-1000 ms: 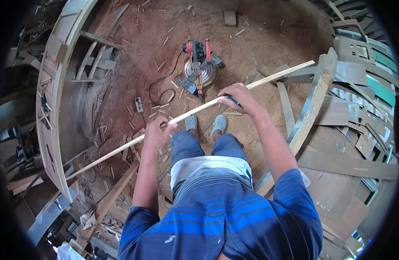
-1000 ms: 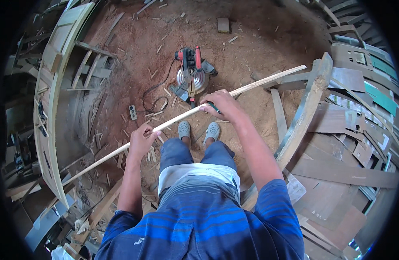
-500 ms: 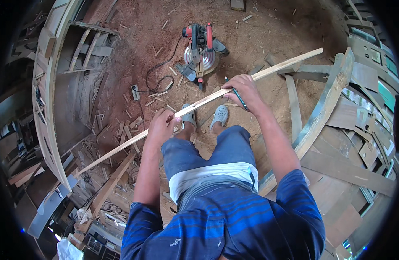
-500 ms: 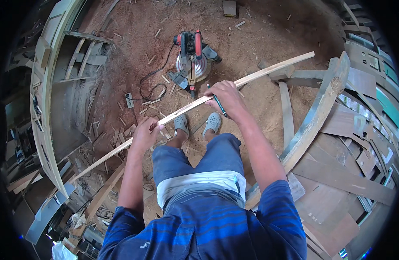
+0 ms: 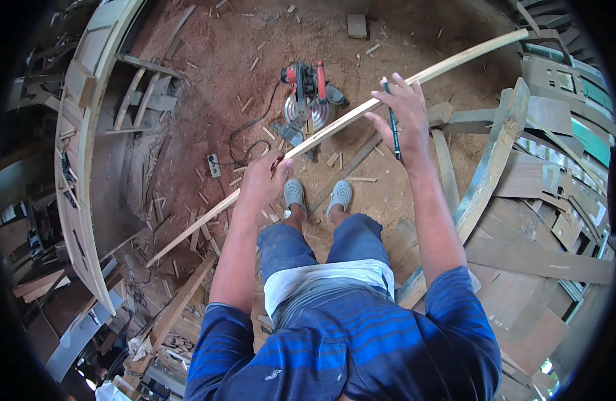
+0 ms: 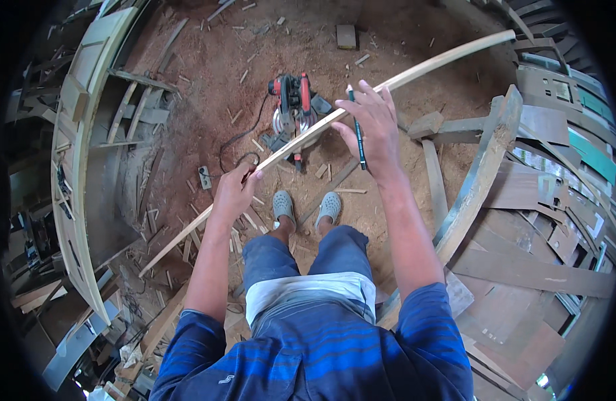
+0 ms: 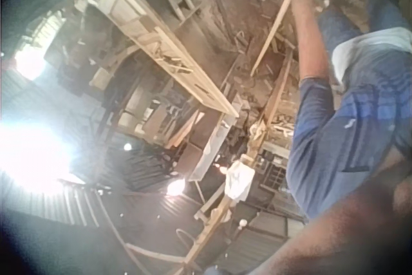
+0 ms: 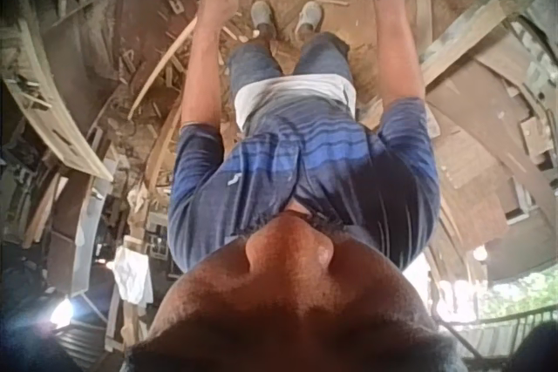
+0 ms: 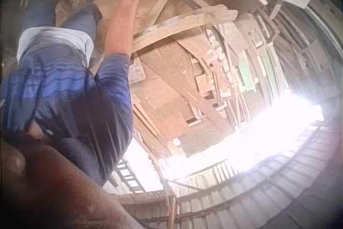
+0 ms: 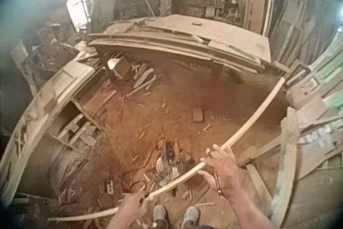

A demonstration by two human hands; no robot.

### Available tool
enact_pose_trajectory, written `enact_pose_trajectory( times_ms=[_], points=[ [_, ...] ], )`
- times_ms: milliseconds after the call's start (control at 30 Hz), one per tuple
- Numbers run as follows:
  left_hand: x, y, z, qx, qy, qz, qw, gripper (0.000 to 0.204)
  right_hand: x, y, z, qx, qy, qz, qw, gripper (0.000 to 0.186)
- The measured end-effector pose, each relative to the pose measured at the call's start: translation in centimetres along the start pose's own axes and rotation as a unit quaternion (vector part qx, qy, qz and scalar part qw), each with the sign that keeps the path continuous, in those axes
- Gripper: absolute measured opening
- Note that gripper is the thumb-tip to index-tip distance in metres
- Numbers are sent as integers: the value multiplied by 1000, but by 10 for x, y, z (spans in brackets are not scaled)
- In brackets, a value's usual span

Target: The person measures and marks wooden trim pieces against a door panel with a pencil, cuts them with a miter saw, and fits the cut pieces onto the door panel.

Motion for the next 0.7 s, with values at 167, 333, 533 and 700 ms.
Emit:
enact_pose_trajectory(
  times_ms=[167,333,533,700],
  points=[
    [27,47,39,-36,-26,56,997,31,-1,37,-29,98,-44,184,977,27],
    [57,122,110,-38,-69,92,993,34,-14,-19,-46,348,-254,125,894,27],
    [82,238,198,-109,-139,231,957,39,7,-103,-146,488,-181,-34,853,47],
    [62,351,255,-116,-206,367,900,36,47,-115,-223,549,-229,-142,792,40]
  ],
)
Point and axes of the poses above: each hand's wrist, its own x-axis towards the middle knuckle, its own y-axis out of the back of the hand, z = x × y, the point moved 9 cm from there along x, towards the middle knuckle, and after that the axes turned 15 degrees about x, right-handed, at the moved point
